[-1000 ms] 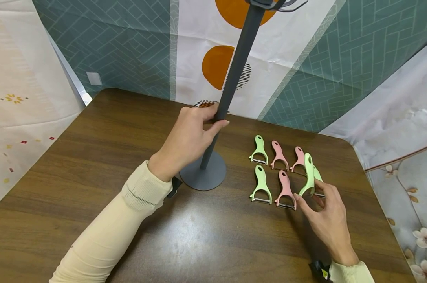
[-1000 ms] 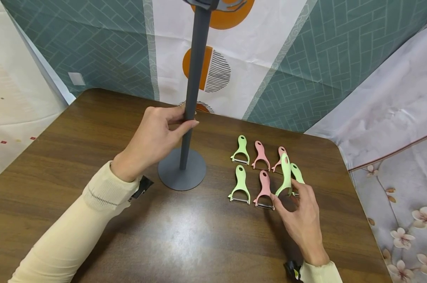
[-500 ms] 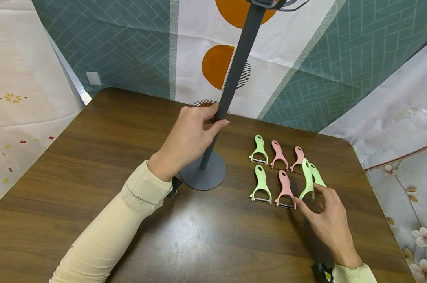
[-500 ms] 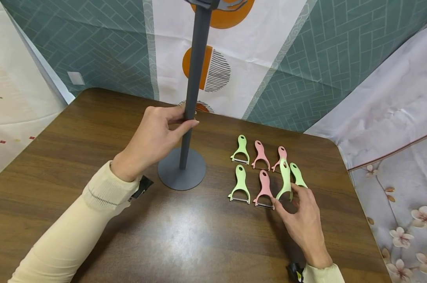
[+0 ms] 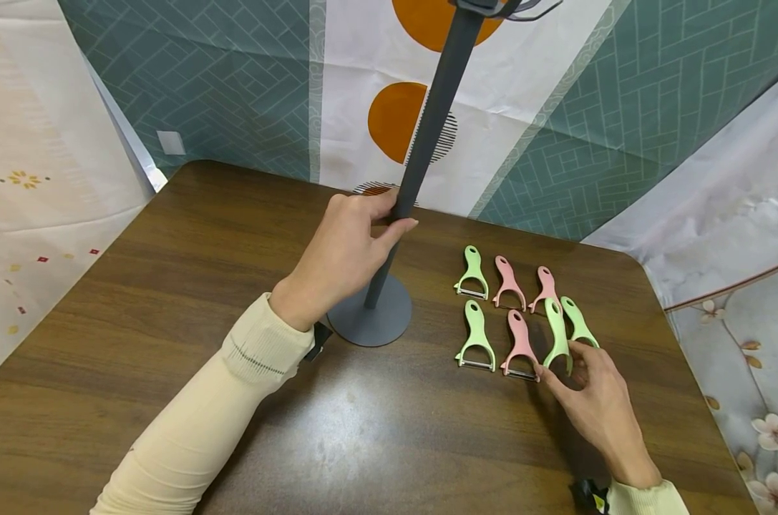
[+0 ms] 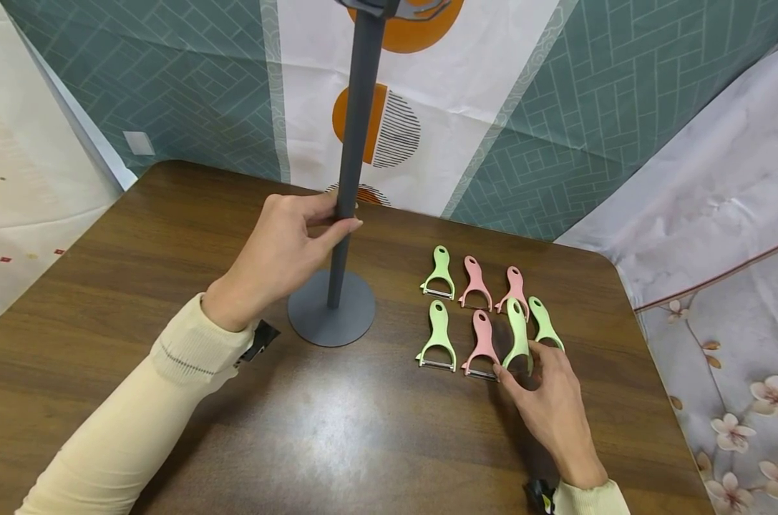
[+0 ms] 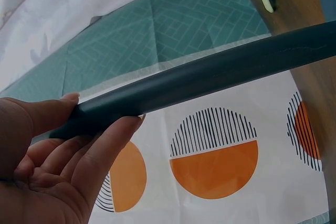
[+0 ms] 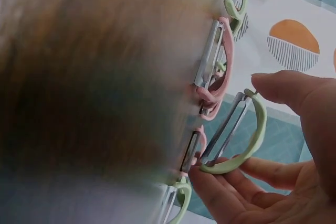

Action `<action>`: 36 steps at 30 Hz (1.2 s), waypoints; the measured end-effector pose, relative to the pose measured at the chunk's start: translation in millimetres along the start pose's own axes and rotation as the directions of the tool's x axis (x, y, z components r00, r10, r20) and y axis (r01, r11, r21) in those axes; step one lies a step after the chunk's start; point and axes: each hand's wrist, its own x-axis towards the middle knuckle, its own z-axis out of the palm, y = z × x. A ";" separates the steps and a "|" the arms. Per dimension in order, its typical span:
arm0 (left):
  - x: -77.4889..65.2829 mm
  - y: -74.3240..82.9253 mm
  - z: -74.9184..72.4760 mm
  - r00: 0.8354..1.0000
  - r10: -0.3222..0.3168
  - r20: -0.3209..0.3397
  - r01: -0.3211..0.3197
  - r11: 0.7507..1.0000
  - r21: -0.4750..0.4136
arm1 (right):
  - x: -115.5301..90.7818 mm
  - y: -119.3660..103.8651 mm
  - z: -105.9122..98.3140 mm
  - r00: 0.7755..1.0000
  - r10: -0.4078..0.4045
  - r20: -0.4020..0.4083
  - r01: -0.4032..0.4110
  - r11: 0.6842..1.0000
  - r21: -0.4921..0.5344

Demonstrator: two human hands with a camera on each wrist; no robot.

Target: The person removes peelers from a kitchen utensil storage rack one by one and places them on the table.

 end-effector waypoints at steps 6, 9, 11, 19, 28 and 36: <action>0.5 -0.2 0.2 1.000 -0.003 0.002 0.003 1.000 0.002 | 0.4 0.9 -1.8 1.000 0.009 0.025 -0.009 1.000 -0.029; 0.2 0.0 -0.2 1.000 -0.004 0.003 0.004 1.000 -0.001 | 0.5 1.6 -1.6 0.999 0.013 0.042 -0.011 0.999 -0.044; 0.0 0.0 -0.2 1.000 -0.001 0.000 0.001 1.000 -0.003 | 0.4 2.3 -1.3 0.999 0.013 0.049 -0.010 0.998 -0.055; -0.2 0.0 0.1 1.000 0.017 -0.001 -0.017 1.000 -0.001 | 0.1 5.5 0.0 0.996 0.029 0.081 -0.021 0.994 -0.104; 0.3 0.6 0.0 1.000 0.010 0.006 -0.009 1.000 -0.009 | -2.9 7.9 -0.9 0.993 0.049 0.110 -0.036 0.993 -0.112; -0.9 -1.0 -0.1 1.000 -0.002 0.007 0.002 1.000 -0.018 | -3.0 8.8 -0.2 0.994 0.037 0.100 -0.025 0.992 -0.123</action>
